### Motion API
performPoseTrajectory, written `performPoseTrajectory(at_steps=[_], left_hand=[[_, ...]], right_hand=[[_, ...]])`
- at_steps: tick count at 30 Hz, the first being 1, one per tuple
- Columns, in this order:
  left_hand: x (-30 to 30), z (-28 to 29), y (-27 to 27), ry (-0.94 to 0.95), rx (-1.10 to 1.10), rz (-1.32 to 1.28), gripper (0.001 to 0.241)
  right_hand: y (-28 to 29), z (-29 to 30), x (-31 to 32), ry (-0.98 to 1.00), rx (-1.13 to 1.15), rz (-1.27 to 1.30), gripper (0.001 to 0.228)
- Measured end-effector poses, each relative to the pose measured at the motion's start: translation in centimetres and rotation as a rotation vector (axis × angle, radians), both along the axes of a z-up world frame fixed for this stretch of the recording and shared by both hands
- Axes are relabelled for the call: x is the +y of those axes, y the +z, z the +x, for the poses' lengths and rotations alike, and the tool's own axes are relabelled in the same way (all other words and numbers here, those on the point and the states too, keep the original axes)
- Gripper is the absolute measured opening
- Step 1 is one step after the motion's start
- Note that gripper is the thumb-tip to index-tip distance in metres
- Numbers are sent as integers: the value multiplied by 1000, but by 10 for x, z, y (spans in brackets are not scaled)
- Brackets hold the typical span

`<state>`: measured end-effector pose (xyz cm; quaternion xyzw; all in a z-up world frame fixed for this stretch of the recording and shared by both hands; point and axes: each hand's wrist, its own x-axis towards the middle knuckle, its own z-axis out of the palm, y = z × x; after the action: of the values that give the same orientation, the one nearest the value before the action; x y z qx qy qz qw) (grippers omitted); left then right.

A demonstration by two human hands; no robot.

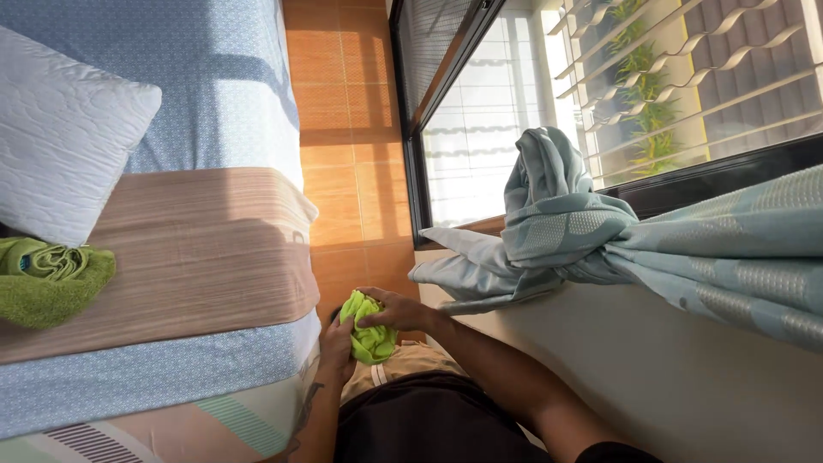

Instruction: Cleaning a bedroom by wiping walls and window screens with a cloth and then mopping the tiled floor.

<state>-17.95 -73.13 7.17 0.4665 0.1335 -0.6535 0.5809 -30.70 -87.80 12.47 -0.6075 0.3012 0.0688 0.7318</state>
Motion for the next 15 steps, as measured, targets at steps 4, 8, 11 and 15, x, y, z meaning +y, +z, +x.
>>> performPoseTrajectory(at_steps=[4,8,11,15], left_hand=[[-26,26,-6,8,-96,14,38],[-53,69,32,-26,-131,51,35],[-70,107,42,-36,-185,70,34],[-78,155,25,-5,-241,45,35]], right_hand=[[-12,26,-23,-64,-15,-28,88],[22,63,-48,-102,103,13,81],[4,92,-64,-124,51,-17,74],[-30,141,-96,-119,18,-76,66]])
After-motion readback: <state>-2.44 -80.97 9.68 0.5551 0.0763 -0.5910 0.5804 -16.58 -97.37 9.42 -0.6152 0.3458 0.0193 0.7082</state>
